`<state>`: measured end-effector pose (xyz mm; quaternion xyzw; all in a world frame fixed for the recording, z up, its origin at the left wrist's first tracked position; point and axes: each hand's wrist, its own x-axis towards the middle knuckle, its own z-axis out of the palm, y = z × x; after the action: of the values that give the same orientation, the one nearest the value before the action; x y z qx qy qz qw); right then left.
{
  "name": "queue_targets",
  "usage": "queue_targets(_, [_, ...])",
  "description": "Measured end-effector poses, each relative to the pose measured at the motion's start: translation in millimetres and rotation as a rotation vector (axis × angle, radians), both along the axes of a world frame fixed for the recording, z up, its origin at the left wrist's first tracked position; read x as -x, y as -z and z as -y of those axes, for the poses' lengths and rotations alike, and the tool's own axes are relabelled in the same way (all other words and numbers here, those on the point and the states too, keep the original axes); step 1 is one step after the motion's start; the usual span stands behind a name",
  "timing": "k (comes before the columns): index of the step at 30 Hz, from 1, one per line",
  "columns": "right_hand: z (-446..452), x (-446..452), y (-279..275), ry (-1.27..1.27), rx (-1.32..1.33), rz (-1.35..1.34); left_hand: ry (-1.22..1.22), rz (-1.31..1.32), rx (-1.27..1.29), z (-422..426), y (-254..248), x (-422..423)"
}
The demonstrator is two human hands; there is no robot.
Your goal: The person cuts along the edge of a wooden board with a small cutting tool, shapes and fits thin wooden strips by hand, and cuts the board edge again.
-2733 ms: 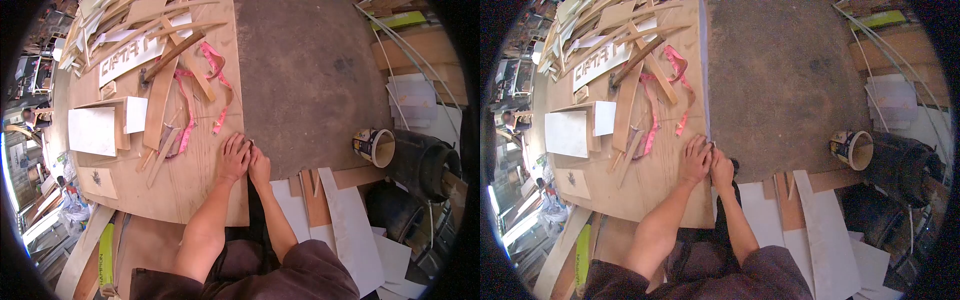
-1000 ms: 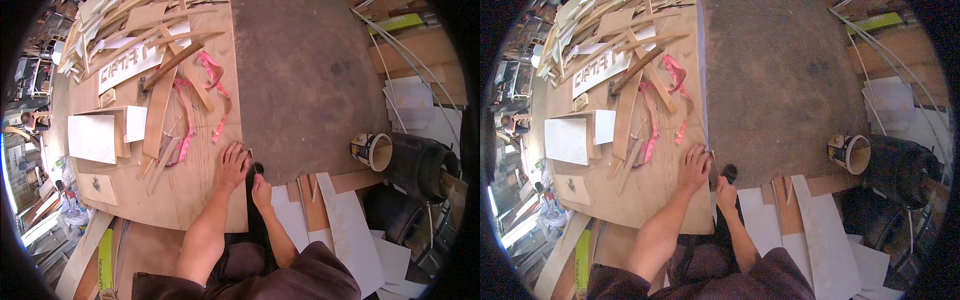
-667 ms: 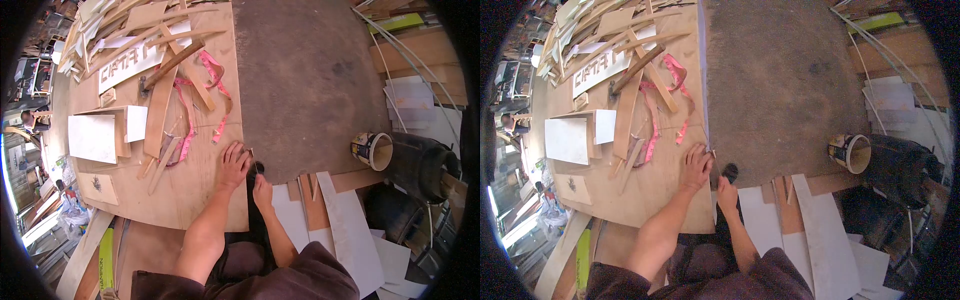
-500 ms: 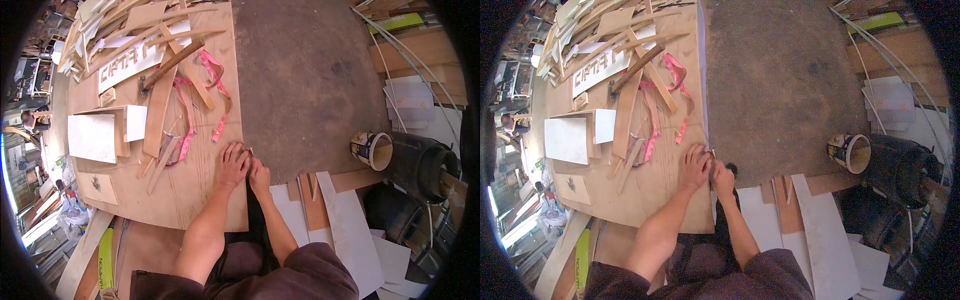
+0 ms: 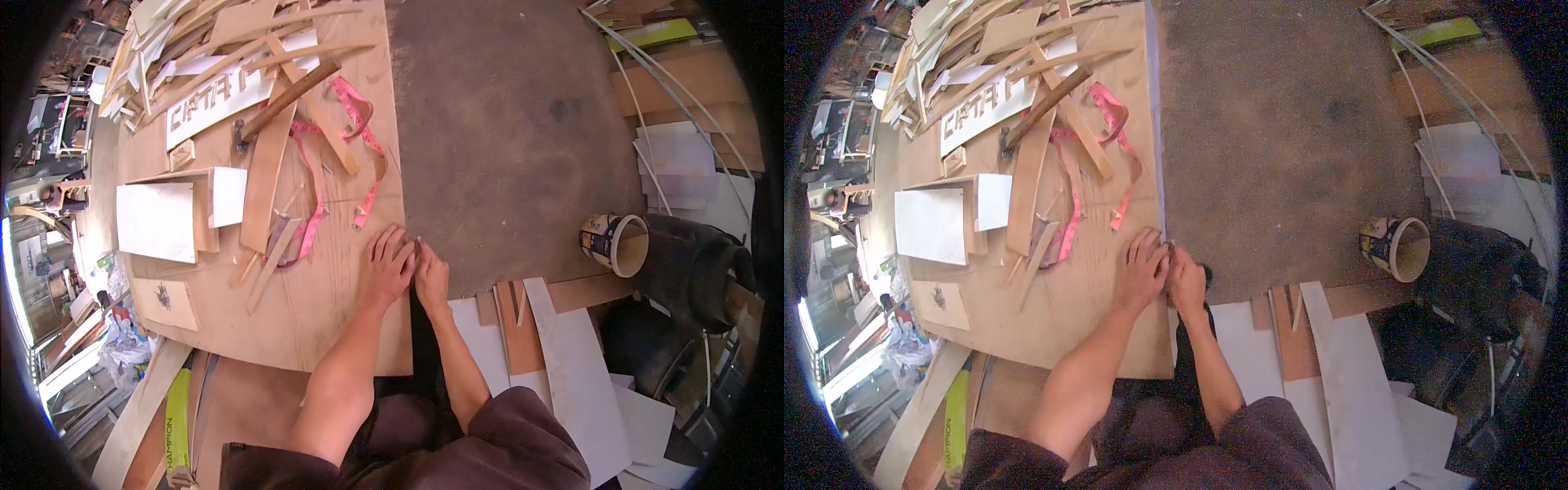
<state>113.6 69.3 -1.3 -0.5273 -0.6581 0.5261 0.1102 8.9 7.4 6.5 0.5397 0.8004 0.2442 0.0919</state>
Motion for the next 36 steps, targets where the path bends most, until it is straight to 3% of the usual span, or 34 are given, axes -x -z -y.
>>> queue_targets(2, [22,-32,14,0.088,-0.075,0.066,-0.004,0.029,0.009,1,8,-1])
queue_targets(5, [46,-62,7,0.087,0.086,0.167,-0.007,-0.028,0.020,-1,-1,-1])
queue_targets(18, [11,-8,4,0.011,0.029,0.081,0.001,-0.012,0.017,-2,5,-1])
queue_targets(30, [15,-14,-8,-0.030,0.111,0.112,0.006,-0.005,0.017,-2,3,-2])
queue_targets(36, [27,-25,-19,-0.063,0.030,0.194,0.011,0.004,0.001,-3,7,0])
